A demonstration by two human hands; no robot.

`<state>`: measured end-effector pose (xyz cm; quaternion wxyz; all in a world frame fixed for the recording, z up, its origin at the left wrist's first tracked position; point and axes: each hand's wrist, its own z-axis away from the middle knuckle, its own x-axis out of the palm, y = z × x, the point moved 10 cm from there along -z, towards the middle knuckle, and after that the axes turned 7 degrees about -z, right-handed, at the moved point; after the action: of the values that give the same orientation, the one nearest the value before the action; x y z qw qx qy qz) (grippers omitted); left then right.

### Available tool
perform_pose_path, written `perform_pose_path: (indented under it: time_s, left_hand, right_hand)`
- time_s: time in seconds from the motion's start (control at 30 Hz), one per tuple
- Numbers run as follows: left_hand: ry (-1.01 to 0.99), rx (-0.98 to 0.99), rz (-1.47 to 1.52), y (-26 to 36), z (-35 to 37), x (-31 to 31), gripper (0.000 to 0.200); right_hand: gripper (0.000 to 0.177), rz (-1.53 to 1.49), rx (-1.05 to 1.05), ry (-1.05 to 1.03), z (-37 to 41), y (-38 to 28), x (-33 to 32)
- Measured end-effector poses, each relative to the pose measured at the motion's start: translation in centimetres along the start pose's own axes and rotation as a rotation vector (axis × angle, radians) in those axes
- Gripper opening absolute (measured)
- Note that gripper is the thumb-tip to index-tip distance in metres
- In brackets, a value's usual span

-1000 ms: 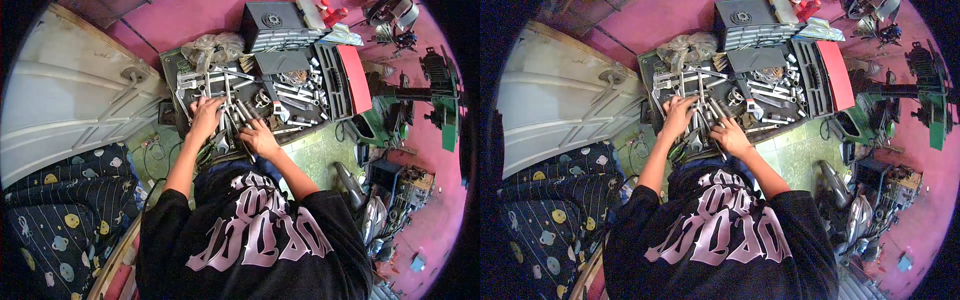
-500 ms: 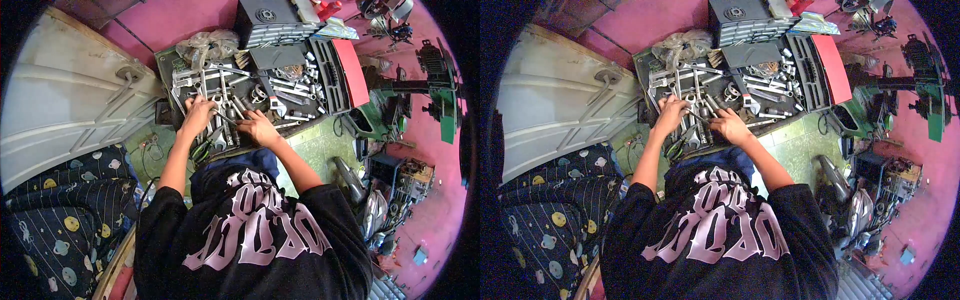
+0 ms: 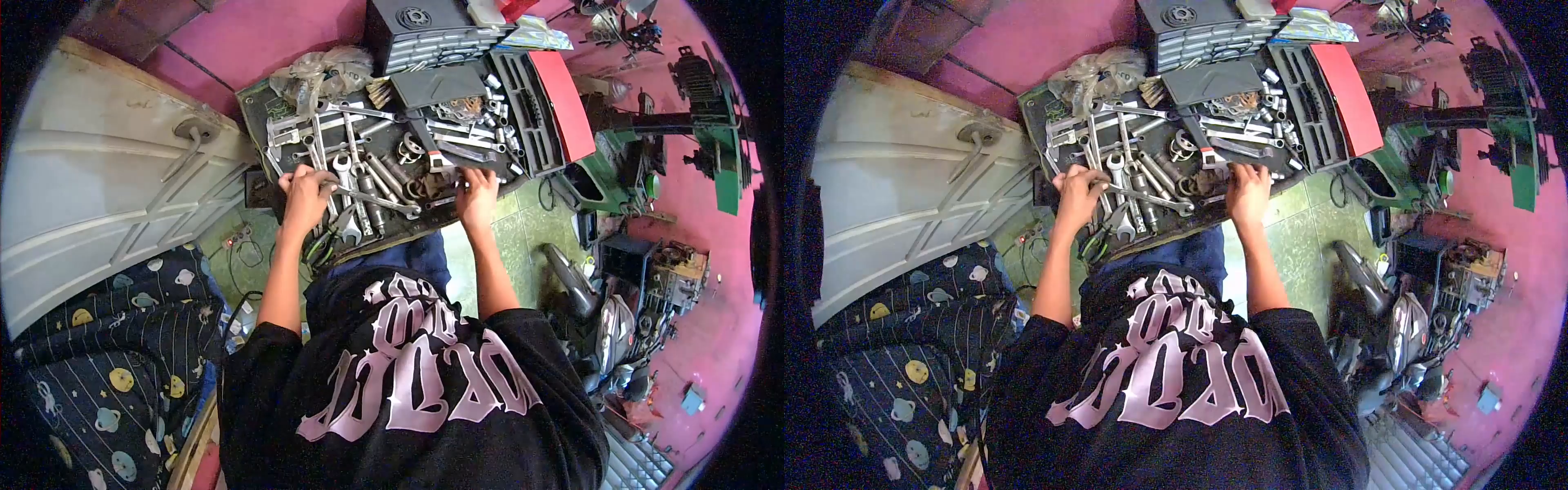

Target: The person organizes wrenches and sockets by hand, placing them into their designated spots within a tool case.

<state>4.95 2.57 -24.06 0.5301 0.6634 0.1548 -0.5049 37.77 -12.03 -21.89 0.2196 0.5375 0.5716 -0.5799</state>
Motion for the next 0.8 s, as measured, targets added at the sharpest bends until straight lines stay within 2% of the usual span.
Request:
perform_pose_path:
  time_s: [0.1, 0.23, 0.3, 0.37, 0.57, 0.63, 0.77, 0.8]
  left_hand:
    - [-0.028, -0.028, -0.008, -0.8, 0.3, 0.2, 0.012]
    - [0.023, -0.061, -0.010, -1.8, 1.4, -0.6, 0.012]
    - [0.002, -0.137, -0.016, -2.8, 1.9, -0.5, 0.012]
    - [-0.004, -0.156, -0.007, -3.1, 2.4, -0.4, 0.013]
    - [0.016, -0.203, 0.029, -3.4, 4.6, -1.0, 0.013]
    - [0.026, -0.219, 0.041, -3.5, 5.0, -1.3, 0.013]
    - [0.052, -0.265, 0.104, -3.6, 5.5, -1.8, 0.014]
    - [0.061, -0.271, 0.106, -3.5, 5.4, -1.9, 0.014]
  right_hand:
    - [0.034, 0.112, 0.099, 0.020, 0.2, 2.0, -1.4]
    - [0.024, 0.142, 0.075, 0.035, 0.2, 1.7, -1.5]
    - [0.023, 0.150, 0.096, -0.120, 0.4, 0.7, 0.3]
    - [0.033, 0.122, 0.068, -0.121, 0.9, -0.9, 1.4]
    - [0.044, 0.221, 0.071, -0.137, 1.7, -2.8, 2.9]
    - [0.049, 0.189, -0.033, -0.143, 2.1, -3.9, 3.2]
    - [0.044, 0.180, -0.029, -0.187, 3.2, -3.8, 4.4]
    - [0.036, 0.174, -0.014, -0.208, 3.5, -3.4, 4.6]
